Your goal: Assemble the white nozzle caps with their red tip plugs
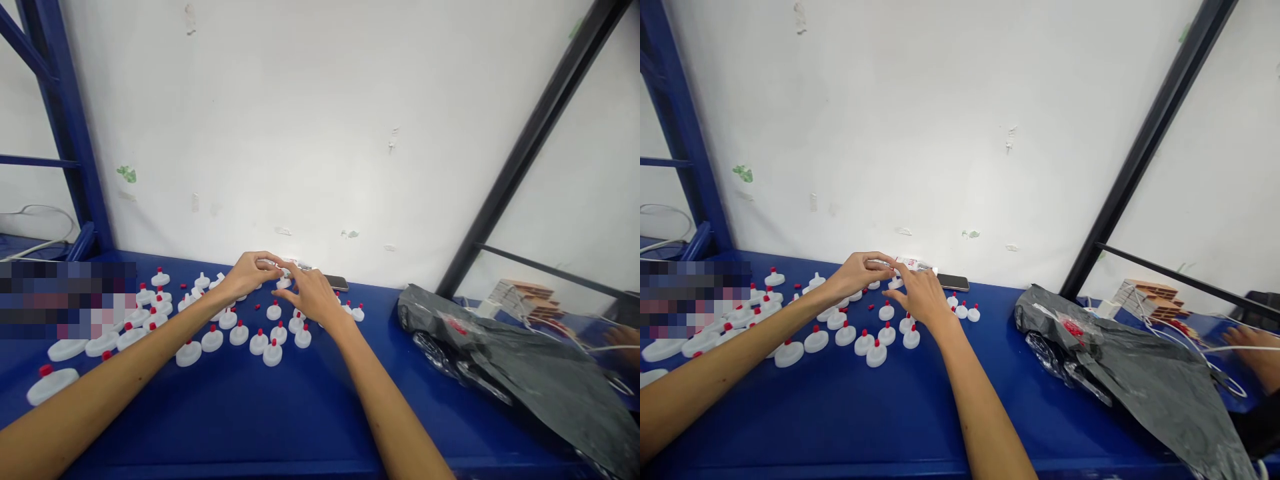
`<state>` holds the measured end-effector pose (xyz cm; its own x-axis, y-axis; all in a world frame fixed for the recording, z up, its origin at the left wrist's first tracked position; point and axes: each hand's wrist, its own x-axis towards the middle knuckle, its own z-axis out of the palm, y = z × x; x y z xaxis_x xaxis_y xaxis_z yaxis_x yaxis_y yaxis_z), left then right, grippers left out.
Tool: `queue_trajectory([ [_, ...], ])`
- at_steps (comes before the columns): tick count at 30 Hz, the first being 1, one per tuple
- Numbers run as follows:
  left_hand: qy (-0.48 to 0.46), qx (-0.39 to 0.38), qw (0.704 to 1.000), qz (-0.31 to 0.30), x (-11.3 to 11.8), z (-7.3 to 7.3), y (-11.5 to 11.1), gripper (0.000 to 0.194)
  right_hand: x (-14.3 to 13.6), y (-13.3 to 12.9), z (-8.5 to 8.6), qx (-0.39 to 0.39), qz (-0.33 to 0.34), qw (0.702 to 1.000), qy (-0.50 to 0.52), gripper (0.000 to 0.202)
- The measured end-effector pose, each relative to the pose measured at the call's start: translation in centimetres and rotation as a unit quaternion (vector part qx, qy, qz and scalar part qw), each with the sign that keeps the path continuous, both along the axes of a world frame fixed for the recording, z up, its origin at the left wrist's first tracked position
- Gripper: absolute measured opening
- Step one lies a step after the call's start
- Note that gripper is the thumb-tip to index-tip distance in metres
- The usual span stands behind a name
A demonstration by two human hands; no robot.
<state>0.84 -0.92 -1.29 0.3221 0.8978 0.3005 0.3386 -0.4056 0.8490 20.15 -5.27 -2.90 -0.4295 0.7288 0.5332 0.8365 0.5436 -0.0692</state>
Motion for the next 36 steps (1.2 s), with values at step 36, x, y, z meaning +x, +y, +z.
queue_trajectory([
  [36, 0.351, 0.117, 0.929, 0.004, -1.3, -2.2, 2.1, 0.018, 0.4, -0.1, 0.5, 0.036, -0.018, 0.999, 0.032, 0.033],
])
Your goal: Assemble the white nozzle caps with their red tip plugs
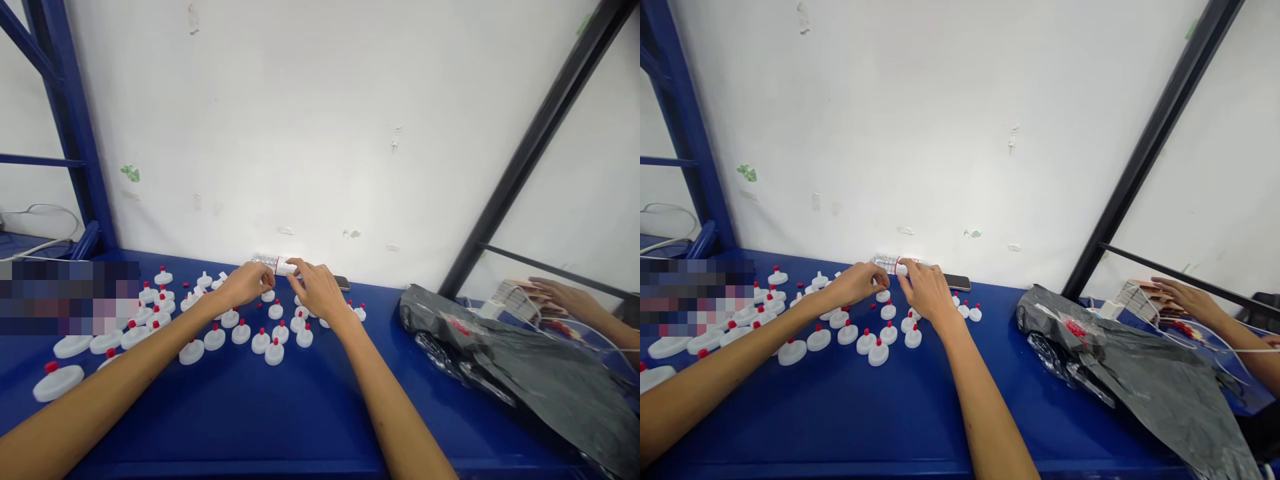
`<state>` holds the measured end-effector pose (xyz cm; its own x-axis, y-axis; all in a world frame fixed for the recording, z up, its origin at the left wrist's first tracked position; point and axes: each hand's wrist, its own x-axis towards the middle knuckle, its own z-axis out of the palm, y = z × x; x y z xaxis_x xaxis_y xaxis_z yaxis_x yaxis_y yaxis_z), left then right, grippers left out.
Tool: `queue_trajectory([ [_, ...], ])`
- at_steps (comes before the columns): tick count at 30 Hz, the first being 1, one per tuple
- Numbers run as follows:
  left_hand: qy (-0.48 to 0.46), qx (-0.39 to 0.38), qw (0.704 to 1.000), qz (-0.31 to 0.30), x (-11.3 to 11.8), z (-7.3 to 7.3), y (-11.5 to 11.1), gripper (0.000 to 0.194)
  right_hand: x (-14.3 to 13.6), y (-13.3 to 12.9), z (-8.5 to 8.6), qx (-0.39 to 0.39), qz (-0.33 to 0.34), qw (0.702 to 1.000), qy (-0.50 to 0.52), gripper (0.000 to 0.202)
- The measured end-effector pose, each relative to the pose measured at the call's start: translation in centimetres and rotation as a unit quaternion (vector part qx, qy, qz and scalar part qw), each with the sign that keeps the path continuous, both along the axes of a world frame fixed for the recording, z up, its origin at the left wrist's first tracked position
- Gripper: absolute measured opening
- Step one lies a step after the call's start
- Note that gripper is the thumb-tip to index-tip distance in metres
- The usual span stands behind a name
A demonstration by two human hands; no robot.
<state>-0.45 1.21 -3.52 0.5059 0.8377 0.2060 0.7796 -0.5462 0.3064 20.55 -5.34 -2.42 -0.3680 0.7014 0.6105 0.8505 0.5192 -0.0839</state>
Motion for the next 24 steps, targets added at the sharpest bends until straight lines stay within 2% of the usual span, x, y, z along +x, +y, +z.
queue_trajectory([
  [4, -0.008, -0.006, 1.0, -0.003, 0.1, 0.2, -0.2, 0.017, 0.0, -0.1, 0.0, -0.001, -0.002, 1.0, -0.003, 0.034],
  [11, -0.046, 0.024, 0.999, 0.016, 0.0, 1.8, -0.2, 0.017, 0.0, -0.1, 0.2, -0.001, -0.005, 1.0, -0.007, 0.034],
  [19, -0.003, -0.063, 0.998, -0.031, 0.2, 0.5, -0.4, 0.016, -0.1, -0.2, 0.1, -0.007, -0.008, 1.0, -0.014, 0.034],
  [24, 0.001, -0.091, 0.995, -0.026, 0.0, 1.2, -0.5, 0.022, -0.1, -0.2, 0.1, -0.01, -0.008, 1.0, -0.017, 0.034],
])
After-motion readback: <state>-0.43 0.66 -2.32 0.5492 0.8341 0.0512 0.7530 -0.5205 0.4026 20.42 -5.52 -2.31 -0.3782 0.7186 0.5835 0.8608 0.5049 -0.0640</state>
